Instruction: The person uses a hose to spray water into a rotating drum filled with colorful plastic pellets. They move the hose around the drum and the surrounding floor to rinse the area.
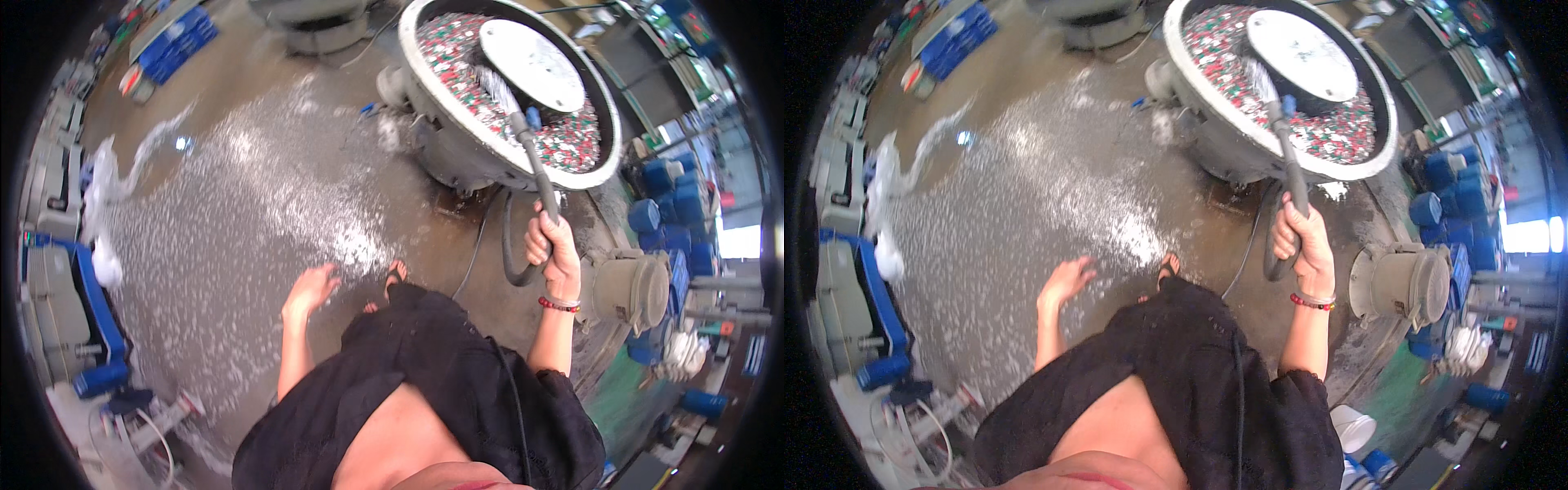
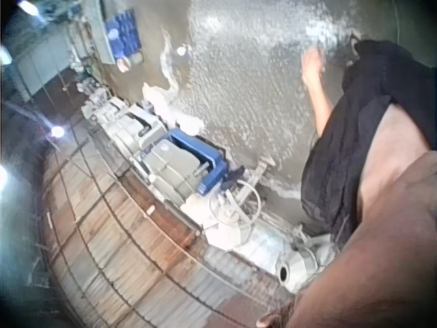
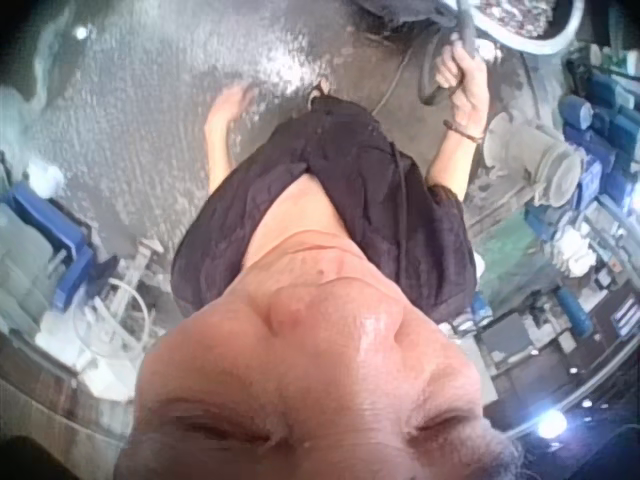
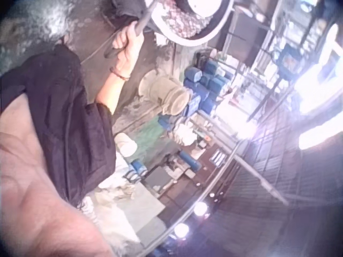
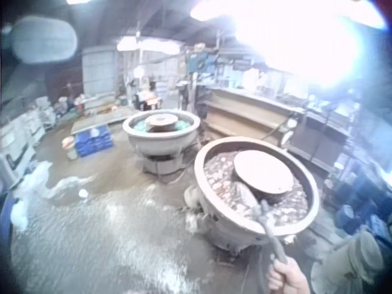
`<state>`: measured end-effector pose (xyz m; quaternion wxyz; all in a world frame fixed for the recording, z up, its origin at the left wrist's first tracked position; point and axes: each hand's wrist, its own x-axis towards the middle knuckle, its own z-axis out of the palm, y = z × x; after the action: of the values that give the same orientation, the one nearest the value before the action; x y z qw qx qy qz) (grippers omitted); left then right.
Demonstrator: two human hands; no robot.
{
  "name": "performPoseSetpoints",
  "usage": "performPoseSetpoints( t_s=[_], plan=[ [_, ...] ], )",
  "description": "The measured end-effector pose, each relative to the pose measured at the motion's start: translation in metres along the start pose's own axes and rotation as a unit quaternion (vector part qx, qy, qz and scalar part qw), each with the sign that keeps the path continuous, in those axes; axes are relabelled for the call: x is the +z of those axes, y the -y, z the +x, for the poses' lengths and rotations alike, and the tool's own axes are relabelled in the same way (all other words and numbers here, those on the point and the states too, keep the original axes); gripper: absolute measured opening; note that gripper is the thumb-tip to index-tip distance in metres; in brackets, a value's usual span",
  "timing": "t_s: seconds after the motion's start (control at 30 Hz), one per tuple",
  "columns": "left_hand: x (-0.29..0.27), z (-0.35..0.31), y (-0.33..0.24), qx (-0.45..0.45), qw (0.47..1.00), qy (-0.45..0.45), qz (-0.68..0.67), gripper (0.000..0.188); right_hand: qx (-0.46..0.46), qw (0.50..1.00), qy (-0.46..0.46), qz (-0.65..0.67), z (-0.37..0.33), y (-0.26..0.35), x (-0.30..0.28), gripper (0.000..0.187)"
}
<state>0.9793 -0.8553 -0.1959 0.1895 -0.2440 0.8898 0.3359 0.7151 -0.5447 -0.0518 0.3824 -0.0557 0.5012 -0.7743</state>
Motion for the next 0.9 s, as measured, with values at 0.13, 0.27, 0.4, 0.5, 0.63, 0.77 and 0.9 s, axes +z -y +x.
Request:
performPoseSetpoints(
  t_s=[0.13,0.27,0.4,0.5,0.63,0.77,0.9],
  plan=[
    [-0.020,0.034,-0.031,-0.021,0.999,-0.001,-0.043,0.033,0.014,0.997,0.020,0.066,0.024,-0.008,-0.008,0.022],
    [-0.008,0.050,-0.032,-0.014,0.997,-0.063,-0.049,0.037,0.042,0.993,0.036,0.102,0.043,0.001,-0.035,0.023],
    [0.001,0.065,-0.042,-0.109,0.993,0.043,-0.015,0.036,0.033,0.993,0.055,0.098,0.061,0.011,-0.053,0.027],
    [-0.001,0.090,-0.054,-0.070,0.995,0.054,0.038,0.035,0.027,0.995,0.050,0.082,0.075,0.018,-0.056,0.029],
    [-0.018,0.131,-0.087,-0.003,0.998,0.034,0.051,0.033,0.075,0.993,0.065,0.059,0.092,0.023,-0.035,0.030],
    [-0.020,0.166,-0.109,0.091,0.996,0.006,0.025,0.033,0.156,0.982,0.101,0.027,0.091,0.012,-0.016,0.035],
    [-0.006,0.175,-0.102,0.074,0.996,0.052,0.007,0.032,0.253,0.961,0.114,0.013,0.090,-0.016,-0.011,0.033]
  ],
)
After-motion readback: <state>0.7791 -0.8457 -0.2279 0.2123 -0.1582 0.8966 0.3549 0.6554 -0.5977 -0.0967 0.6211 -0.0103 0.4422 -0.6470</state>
